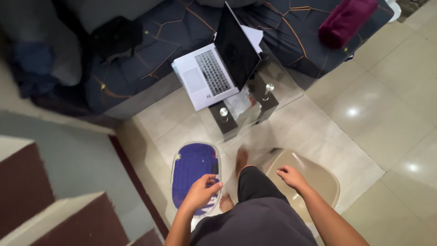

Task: Gathering and organizing laptop cables, chargers, and camera accessories in drawers.

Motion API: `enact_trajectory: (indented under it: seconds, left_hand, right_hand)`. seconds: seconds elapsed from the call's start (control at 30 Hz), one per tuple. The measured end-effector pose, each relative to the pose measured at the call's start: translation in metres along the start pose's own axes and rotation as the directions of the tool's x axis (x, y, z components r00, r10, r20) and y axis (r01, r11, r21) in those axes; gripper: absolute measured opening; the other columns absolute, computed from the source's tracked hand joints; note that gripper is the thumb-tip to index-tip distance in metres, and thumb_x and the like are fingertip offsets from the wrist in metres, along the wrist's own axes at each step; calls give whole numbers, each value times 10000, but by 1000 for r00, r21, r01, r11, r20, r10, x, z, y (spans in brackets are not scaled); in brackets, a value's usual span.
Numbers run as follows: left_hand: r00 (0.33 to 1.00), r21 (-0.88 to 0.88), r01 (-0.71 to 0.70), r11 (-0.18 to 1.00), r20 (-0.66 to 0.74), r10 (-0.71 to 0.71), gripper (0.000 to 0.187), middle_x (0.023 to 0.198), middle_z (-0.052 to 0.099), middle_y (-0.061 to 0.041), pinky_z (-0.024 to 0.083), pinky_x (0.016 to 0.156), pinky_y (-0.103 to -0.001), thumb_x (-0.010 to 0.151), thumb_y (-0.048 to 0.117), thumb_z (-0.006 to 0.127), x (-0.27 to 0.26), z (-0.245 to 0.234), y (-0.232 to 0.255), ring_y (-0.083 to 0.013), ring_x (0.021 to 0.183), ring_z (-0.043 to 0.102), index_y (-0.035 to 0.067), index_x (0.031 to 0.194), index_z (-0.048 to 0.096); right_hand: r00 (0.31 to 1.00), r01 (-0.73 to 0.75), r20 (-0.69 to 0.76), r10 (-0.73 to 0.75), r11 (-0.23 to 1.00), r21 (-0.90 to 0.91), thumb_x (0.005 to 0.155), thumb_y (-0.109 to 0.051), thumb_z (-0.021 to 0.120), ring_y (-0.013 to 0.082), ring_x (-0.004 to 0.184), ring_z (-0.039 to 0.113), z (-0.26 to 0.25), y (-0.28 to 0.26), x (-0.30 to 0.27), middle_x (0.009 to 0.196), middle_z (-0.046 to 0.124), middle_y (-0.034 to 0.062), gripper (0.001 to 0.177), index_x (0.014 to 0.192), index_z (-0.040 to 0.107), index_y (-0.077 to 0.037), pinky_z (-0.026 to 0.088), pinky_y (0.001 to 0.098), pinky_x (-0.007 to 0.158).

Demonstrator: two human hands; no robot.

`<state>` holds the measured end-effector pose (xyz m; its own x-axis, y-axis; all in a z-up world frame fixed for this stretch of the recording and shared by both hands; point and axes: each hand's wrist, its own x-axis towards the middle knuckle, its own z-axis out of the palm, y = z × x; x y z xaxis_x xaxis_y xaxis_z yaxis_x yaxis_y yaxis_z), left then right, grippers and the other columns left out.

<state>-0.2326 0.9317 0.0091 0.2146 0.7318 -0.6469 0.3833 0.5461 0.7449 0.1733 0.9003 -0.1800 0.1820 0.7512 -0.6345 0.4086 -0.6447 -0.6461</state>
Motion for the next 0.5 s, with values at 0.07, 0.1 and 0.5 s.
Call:
enact_trajectory:
  seconds: [0.07,0.1,0.5]
  left_hand:
    - [999,27,-17,999,27,16,605,1176,724,-130,608,782,-340,848,354,770,36,-2,9,-199,988,726,23,1330,612]
    - [998,50,-37,998,44,35,613,1184,723,-141,616,799,-338,859,360,771,55,-3,14,-183,1020,717,17,1339,607]
    - [1000,186,12,983,-28,-7,616,1168,748,-142,582,901,-345,826,420,787,303,-13,178,-224,1069,734,54,1301,642]
  right_hand:
    - [1000,11,17,-10,1000,-15,915,-306,689,192,921,692,-9,-21,46,1026,767,83,392,1210,726,-51,543,342,817]
    - [999,32,40,-31,999,-34,909,-305,686,190,996,700,-15,-32,72,1095,765,73,400,1228,715,-65,536,339,865]
    - [970,227,57,-235,804,-550,857,-364,702,355,1296,564,-118,-202,340,1347,618,201,480,1270,691,-118,462,430,1093]
